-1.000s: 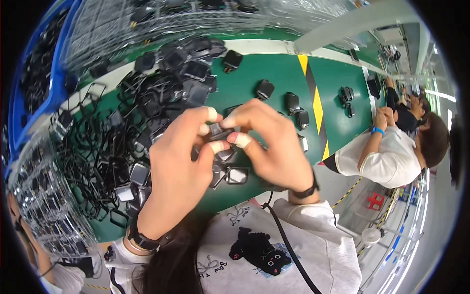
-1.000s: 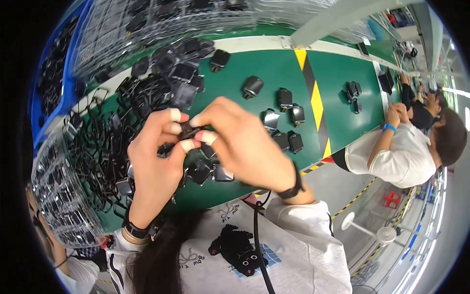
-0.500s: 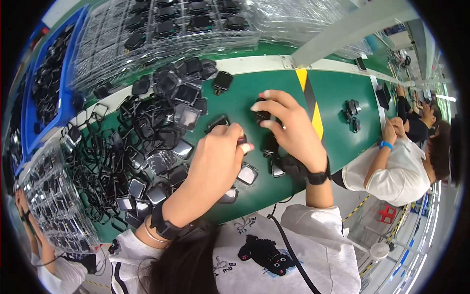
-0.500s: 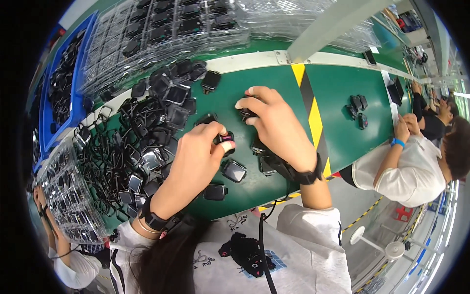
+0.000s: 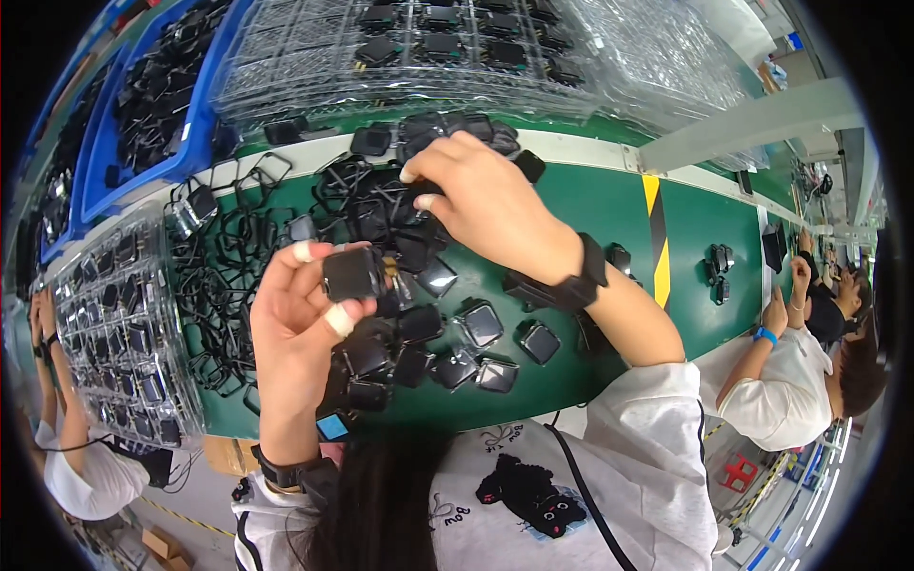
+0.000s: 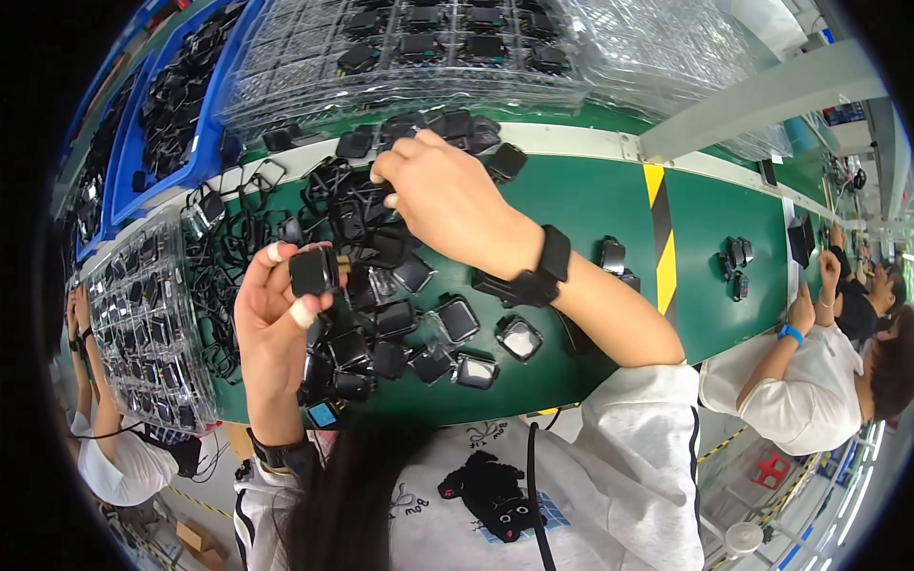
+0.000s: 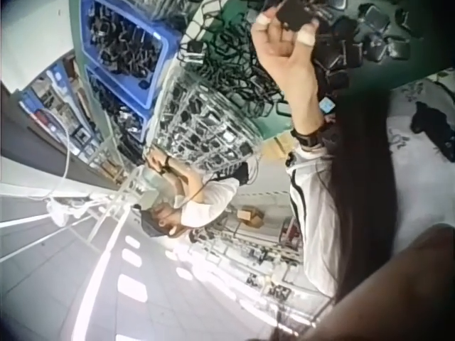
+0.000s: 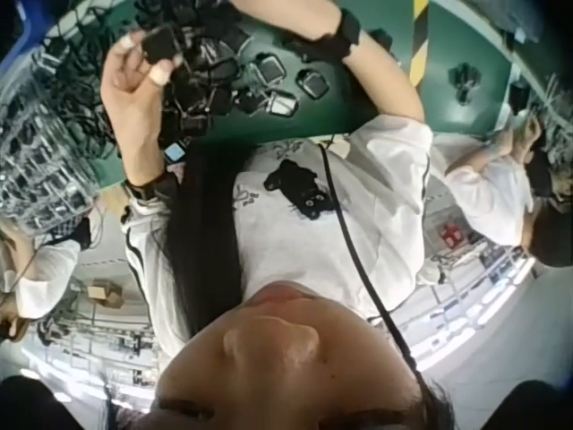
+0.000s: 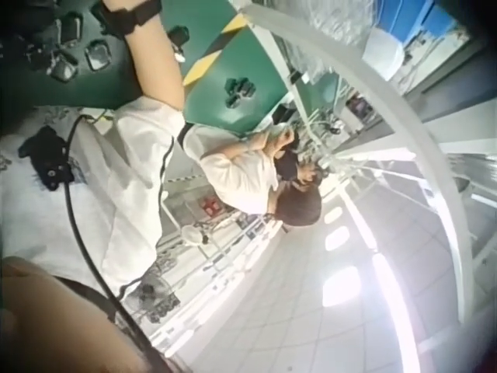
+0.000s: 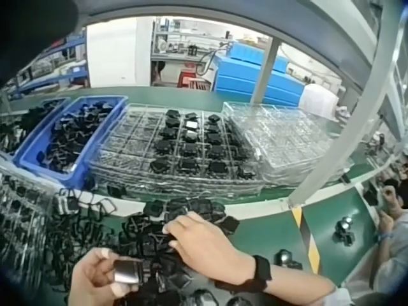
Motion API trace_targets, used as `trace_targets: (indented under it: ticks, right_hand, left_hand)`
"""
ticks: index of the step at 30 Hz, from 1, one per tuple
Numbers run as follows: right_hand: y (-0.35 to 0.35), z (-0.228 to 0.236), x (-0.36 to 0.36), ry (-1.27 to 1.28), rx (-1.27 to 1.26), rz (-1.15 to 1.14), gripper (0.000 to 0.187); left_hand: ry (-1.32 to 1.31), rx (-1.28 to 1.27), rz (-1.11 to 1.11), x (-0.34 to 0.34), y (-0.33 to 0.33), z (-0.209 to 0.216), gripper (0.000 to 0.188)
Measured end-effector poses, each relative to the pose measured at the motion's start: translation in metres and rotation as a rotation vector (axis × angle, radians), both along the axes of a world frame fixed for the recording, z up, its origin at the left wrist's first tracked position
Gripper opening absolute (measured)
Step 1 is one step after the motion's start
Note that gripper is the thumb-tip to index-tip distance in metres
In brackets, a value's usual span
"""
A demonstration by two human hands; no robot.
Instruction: The person wraps tape around their fingers, picks up a smartwatch, and peels a protective film from the screen. They then press the smartwatch into a black frame and place the assembly on the table, repeating the process for several units.
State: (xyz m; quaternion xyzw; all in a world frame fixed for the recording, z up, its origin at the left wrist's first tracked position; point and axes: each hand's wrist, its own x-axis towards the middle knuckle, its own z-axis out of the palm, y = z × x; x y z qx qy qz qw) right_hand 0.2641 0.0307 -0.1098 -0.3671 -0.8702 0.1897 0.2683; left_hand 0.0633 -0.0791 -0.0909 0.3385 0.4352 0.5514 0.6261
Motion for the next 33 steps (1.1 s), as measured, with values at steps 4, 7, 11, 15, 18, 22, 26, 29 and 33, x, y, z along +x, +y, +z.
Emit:
trace_targets:
  ticks: [4, 7, 11, 15, 18, 22, 26, 29, 33]
  right_hand:
    - [0.003, 0.016, -0.012, -0.008, 0.079, 0.082, 0.016]
    - [-0.02, 0.049, -0.024, 0.081, 0.062, 0.126, 0.024]
    - [-0.047, 0.048, -0.04, 0.122, 0.035, 0.201, 0.03]
    - [-0.056, 0.036, -0.04, 0.271, -0.241, 0.117, 0.024]
    - [-0.062, 0.033, -0.036, 0.312, -0.578, 0.059, 0.021]
    - [-0.067, 0.016, -0.036, 0.806, -0.932, 0.053, 0.018]
    - [-0.025, 0.032, -0.03, 0.397, -0.666, 0.107, 0.013]
    - [0.032, 0.019, -0.016, -0.004, 0.062, -0.021, 0.021]
    - [0.052, -0.001, -0.006, -0.194, 0.103, 0.016, 0.024]
  left_hand:
    - [0.057, 0.007, 0.102, -0.008, 0.0, -0.009, 0.045]
    - [-0.182, -0.042, 0.043, -0.008, -0.002, -0.014, 0.043]
    - [-0.246, -0.072, -0.058, -0.001, -0.002, -0.009, 0.037]
    - [-0.141, -0.129, -0.114, -0.01, -0.006, -0.013, 0.03]
    - [-0.133, -0.129, -0.095, -0.011, -0.01, -0.017, 0.026]
    - [-0.247, -0.114, -0.069, -0.005, -0.009, -0.01, 0.024]
    - [-0.282, -0.066, 0.073, -0.009, -0.013, -0.02, 0.02]
    - [-0.247, 0.01, 0.127, -0.013, -0.008, -0.014, 0.021]
    - [-0.275, 0.001, 0.139, -0.016, -0.009, -0.016, 0.023]
